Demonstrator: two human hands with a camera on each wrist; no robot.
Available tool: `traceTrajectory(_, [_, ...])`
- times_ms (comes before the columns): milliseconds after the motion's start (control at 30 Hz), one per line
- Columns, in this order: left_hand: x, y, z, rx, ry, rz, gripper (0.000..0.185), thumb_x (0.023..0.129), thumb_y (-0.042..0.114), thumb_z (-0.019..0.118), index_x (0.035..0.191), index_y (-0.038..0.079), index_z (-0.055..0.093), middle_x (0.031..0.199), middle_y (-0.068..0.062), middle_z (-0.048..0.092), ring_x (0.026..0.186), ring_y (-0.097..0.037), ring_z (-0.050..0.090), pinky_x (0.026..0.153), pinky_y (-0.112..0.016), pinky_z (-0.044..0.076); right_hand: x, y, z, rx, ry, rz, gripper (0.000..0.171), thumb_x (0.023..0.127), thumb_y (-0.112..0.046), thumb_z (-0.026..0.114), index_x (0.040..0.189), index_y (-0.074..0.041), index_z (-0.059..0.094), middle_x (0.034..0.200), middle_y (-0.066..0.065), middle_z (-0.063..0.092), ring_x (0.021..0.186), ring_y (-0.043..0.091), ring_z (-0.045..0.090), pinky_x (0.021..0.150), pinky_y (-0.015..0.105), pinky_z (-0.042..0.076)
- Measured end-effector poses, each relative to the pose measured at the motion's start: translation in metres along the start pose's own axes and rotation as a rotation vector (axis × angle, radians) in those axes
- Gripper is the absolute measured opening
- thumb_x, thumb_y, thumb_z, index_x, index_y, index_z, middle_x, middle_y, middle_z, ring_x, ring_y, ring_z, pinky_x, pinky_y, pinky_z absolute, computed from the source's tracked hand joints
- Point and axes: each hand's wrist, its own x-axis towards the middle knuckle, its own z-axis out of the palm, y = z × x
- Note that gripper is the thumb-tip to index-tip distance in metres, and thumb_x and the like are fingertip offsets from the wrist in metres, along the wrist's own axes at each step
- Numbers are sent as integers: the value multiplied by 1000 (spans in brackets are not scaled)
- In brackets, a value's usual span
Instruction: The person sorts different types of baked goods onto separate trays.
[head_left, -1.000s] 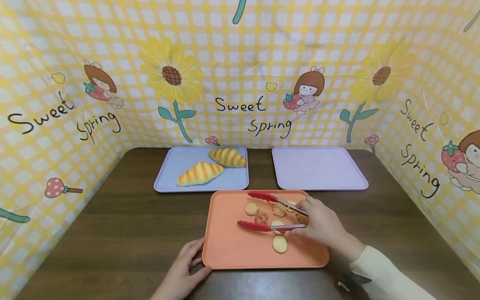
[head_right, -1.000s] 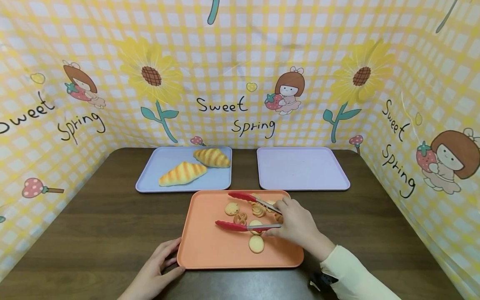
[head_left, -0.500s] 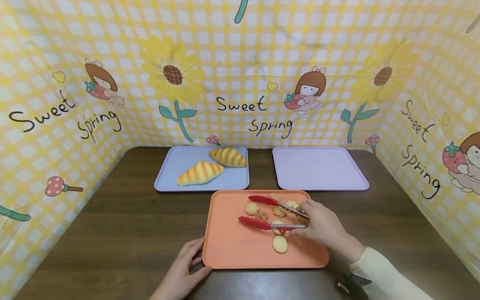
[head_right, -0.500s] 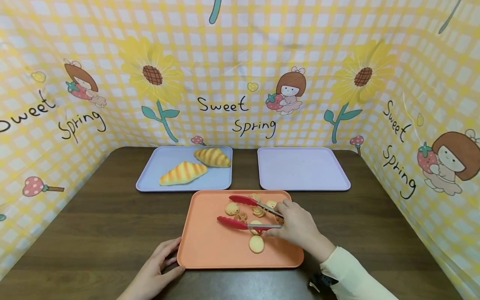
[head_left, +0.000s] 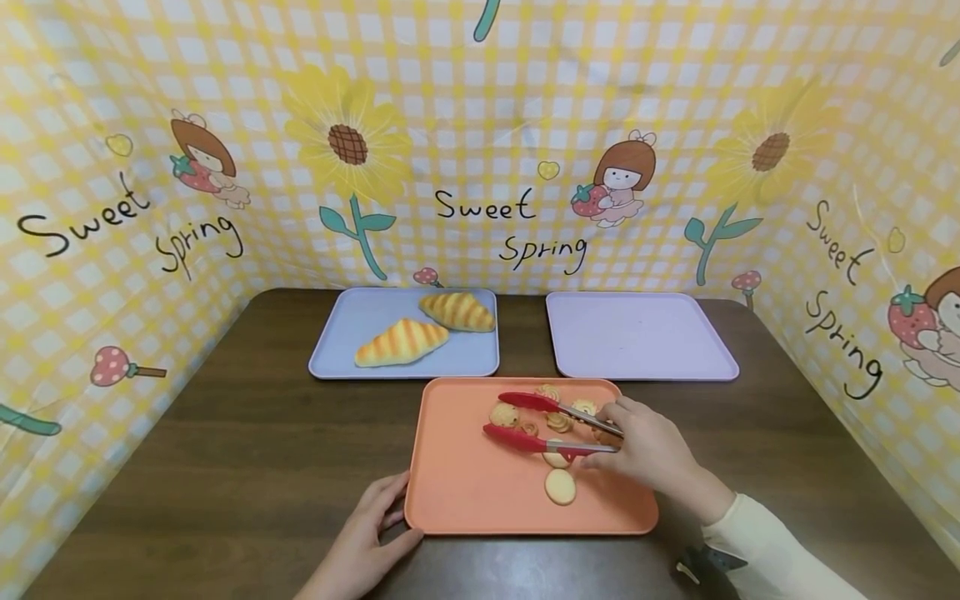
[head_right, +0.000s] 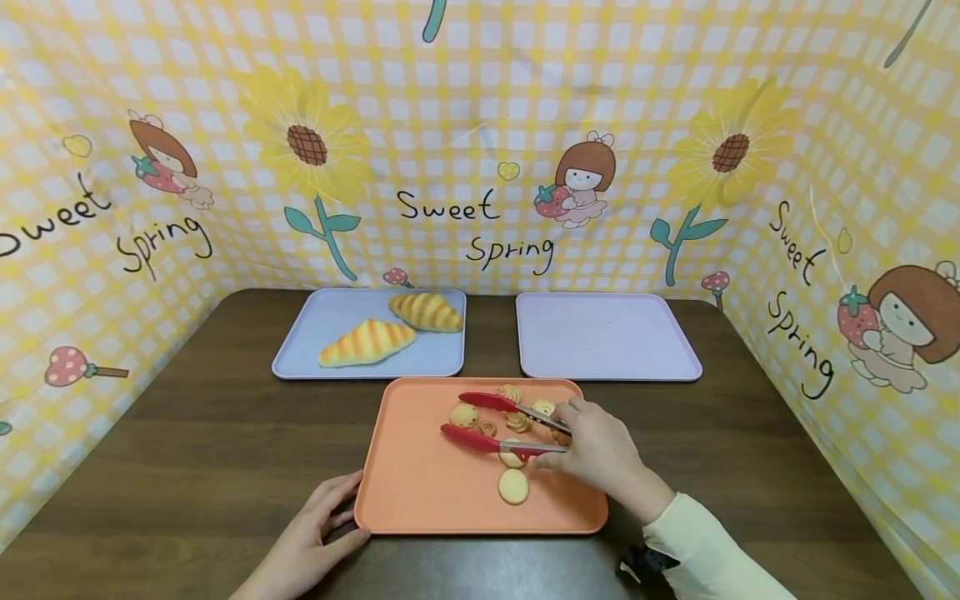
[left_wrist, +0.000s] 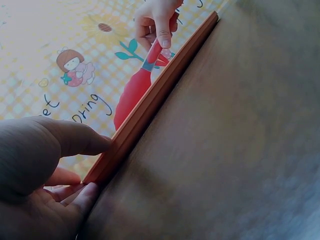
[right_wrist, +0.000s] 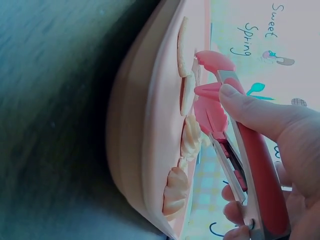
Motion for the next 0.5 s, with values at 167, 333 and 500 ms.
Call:
traceTrajectory(167, [1, -1, -2, 12, -19, 11, 65, 82, -1, 79, 139, -12, 48, 135, -20, 49, 119, -10, 51, 92, -23, 54, 0, 0, 2, -1, 18, -11, 52, 62, -51, 92, 87, -15, 64, 76, -5, 47, 66, 11, 42, 52, 26, 37])
traceTrajectory(333, [0, -2, -1, 7, -22, 22, 65, 83, -1, 79, 139, -13, 48, 134, -21, 49, 118, -9, 51, 92, -23, 54, 0, 0, 2, -5, 19, -8, 50, 62, -49, 92, 88, -15, 65, 76, -5, 48, 66, 11, 43, 52, 27, 37])
traceTrajectory(500, [0, -1, -2, 11, -29, 7, 65, 83, 0, 79, 139, -13, 47, 135, -21, 48, 119, -10, 50, 92, -23, 53, 1, -1, 2, -7, 19, -5, 50, 62, -48, 93, 89, -16, 66, 76, -6, 47, 66, 11, 43, 52, 27, 36])
